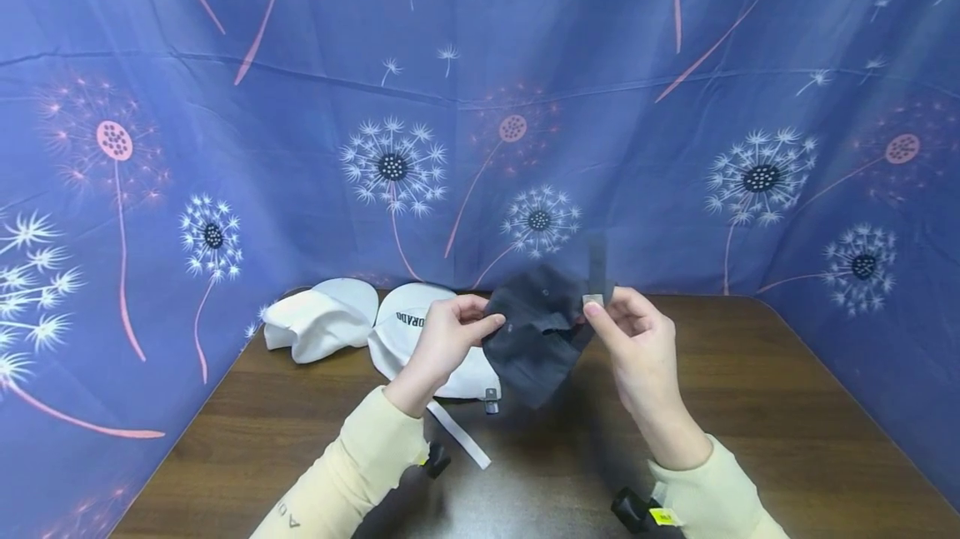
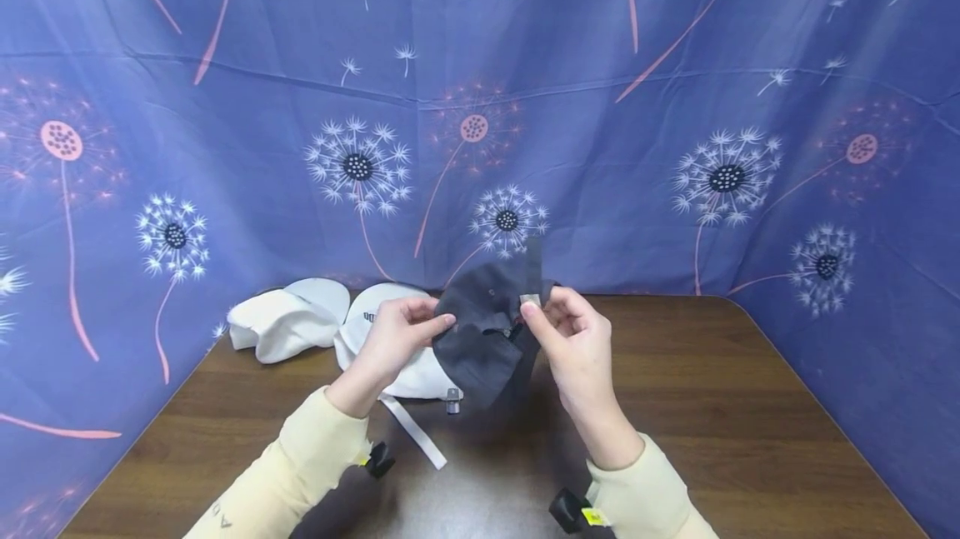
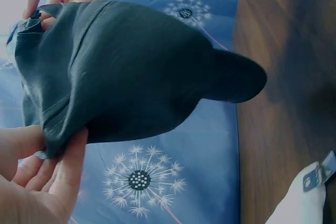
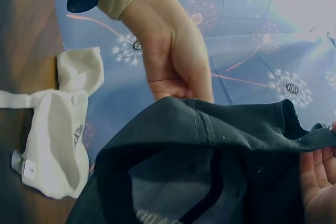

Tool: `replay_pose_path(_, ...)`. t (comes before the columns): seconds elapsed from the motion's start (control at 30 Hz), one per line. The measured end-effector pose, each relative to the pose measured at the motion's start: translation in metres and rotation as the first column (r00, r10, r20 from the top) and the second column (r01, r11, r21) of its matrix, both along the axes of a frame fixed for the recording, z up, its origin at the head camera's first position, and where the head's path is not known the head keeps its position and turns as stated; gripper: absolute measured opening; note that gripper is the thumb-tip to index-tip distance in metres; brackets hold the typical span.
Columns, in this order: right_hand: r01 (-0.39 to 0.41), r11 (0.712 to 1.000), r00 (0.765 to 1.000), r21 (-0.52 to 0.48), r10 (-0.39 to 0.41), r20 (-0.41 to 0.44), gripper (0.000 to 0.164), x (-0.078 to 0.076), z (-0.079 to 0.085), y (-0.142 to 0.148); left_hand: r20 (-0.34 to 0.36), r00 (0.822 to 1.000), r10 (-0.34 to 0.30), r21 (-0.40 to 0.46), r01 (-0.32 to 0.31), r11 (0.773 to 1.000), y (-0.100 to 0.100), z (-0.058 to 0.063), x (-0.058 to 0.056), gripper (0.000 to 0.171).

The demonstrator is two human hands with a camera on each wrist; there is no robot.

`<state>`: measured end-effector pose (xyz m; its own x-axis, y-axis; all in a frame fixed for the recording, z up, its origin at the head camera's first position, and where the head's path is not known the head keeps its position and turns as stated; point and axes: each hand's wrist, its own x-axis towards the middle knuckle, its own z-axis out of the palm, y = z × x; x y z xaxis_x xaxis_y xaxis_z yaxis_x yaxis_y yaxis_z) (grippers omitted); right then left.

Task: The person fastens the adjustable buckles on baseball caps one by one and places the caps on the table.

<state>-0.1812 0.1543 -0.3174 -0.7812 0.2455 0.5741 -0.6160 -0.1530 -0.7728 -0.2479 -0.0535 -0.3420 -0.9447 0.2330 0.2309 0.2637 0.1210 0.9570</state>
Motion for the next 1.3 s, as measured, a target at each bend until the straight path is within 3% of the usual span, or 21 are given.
replay_pose_path(0.17,0.006,0.999,0.999,0.049,-0.004,-0.035,0.013,0.002,-0.004,0.007,-0.18,0.981,0.069,-0.06,-0.081,0.995,0.003,0.006,-0.003,0.014)
replay_pose_path(0.37,-0.033,0.994,0.997,0.102,0.04,-0.069,0.021,0.004,-0.007,0.014,-0.381,0.915,0.134,-0.055,-0.168,0.984,0.006,0.016,-0.004,0.016)
replay_pose_path(0.53,-0.034,0.989,0.993,0.141,0.049,-0.11,0.017,0.003,-0.009,0.017,-0.529,0.832,0.166,-0.028,-0.213,0.977,0.006,0.023,-0.007,0.012)
replay_pose_path(0.7,-0.044,0.985,0.985,0.168,0.071,-0.157,0.019,0.001,-0.015,0.02,-0.635,0.748,0.192,-0.016,-0.261,0.965,0.004,0.032,-0.008,0.011)
replay_pose_path(0.93,-0.001,0.964,0.994,0.267,0.029,-0.102,0.013,0.001,-0.02,0.03,-0.787,0.591,0.175,-0.058,-0.354,0.933,-0.002,0.043,-0.017,0.011)
replay_pose_path(1.03,0.07,0.941,0.996,0.331,-0.05,-0.07,0.009,0.0,-0.021,0.036,-0.814,0.558,0.162,-0.069,-0.37,0.926,-0.006,0.046,-0.021,0.011)
replay_pose_path(1.23,0.168,0.943,0.986,0.286,-0.164,-0.035,0.013,-0.006,-0.014,0.049,-0.861,0.497,0.11,-0.093,-0.366,0.926,-0.013,0.051,-0.028,0.01)
replay_pose_path(1.3,0.22,0.924,0.975,0.312,-0.214,-0.054,0.012,-0.009,-0.01,0.053,-0.875,0.476,0.083,-0.108,-0.36,0.927,-0.014,0.052,-0.03,0.01)
